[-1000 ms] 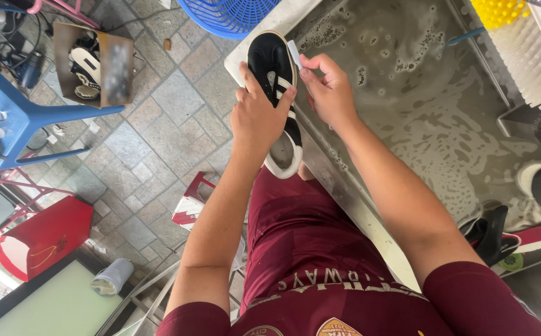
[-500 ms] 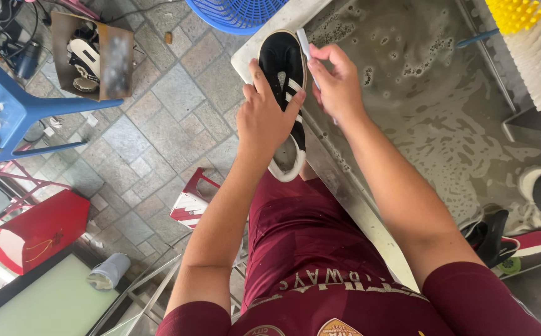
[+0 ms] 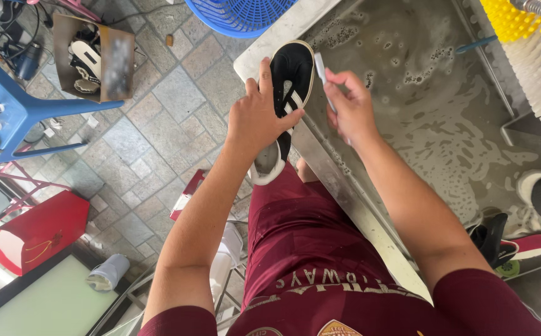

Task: The person sprays a black and white sneaker with a blue handheld sprayer, then scrubs the shoe with a white brush. The person rinses the shoe under a faucet and continues to scrub the shoe with the brush.

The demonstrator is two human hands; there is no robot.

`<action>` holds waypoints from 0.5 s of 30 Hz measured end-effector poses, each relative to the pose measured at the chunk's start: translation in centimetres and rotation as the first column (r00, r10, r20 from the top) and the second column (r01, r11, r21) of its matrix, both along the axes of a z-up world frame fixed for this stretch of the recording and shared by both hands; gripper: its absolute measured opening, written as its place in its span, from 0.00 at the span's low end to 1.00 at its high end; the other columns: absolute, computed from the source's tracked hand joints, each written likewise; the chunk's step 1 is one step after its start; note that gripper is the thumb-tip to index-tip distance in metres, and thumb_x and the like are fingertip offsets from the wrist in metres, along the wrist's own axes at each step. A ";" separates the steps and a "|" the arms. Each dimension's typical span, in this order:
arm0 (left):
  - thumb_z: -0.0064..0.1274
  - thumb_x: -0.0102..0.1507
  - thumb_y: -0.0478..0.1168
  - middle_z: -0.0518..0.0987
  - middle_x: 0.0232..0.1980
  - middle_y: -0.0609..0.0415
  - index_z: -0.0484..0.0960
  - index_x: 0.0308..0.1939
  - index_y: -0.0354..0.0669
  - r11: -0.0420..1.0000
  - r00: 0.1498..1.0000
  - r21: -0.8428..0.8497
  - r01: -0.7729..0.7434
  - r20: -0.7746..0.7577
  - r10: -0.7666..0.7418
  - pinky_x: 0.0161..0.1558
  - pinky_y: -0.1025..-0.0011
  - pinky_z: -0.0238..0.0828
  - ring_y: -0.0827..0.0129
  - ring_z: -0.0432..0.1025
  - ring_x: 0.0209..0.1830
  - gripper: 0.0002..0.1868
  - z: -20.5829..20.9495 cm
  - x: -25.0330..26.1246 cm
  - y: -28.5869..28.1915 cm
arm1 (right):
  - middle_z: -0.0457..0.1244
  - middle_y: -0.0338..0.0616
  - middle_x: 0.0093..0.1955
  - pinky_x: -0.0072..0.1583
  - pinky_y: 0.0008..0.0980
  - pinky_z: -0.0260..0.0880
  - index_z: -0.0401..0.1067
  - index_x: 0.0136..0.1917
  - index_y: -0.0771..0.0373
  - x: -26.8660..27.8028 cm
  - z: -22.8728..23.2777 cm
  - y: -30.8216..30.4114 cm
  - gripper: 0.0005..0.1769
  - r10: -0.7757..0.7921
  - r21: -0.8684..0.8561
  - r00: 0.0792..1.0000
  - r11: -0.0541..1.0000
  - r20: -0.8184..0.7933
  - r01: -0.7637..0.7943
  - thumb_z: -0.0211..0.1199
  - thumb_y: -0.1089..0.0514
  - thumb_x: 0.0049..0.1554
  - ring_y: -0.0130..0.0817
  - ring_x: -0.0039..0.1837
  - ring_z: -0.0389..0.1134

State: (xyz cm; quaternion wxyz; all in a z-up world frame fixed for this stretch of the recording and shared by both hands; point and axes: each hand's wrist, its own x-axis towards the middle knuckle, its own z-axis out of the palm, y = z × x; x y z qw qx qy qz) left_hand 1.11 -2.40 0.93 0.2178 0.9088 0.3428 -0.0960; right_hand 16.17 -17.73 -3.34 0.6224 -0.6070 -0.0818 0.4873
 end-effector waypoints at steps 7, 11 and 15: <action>0.61 0.52 0.74 0.74 0.49 0.36 0.42 0.79 0.38 1.000 0.999 -0.012 0.027 -0.039 -0.028 0.30 0.59 0.79 0.51 0.80 0.34 0.68 0.2 0.0 0.3 | 0.54 0.31 0.30 0.27 0.24 0.44 0.71 0.57 0.58 6.5 0.7 5.8 0.04 0.293 -0.020 0.955 0.956 0.036 -0.293 0.60 0.57 0.69 0.18 0.26 0.51; 0.60 0.53 0.74 0.74 0.49 0.36 0.42 0.79 0.40 0.999 0.997 -0.035 -0.004 -0.075 0.002 0.32 0.58 0.79 0.47 0.79 0.35 0.67 0.4 0.3 0.4 | 0.55 0.38 0.31 0.27 0.24 0.45 0.73 0.59 0.56 6.4 1.1 5.5 0.07 0.349 -0.067 0.932 0.937 0.098 -0.344 0.59 0.57 0.69 0.19 0.26 0.52; 0.58 0.56 0.75 0.74 0.50 0.34 0.41 0.79 0.38 0.998 0.999 -0.058 -0.036 -0.035 0.034 0.35 0.56 0.79 0.44 0.79 0.36 0.66 0.0 0.1 0.2 | 0.66 0.36 0.70 0.25 0.23 0.49 0.67 0.54 0.59 4.0 0.3 2.1 0.06 0.196 -0.071 0.975 0.979 0.104 -0.189 0.58 0.56 0.68 0.17 0.27 0.56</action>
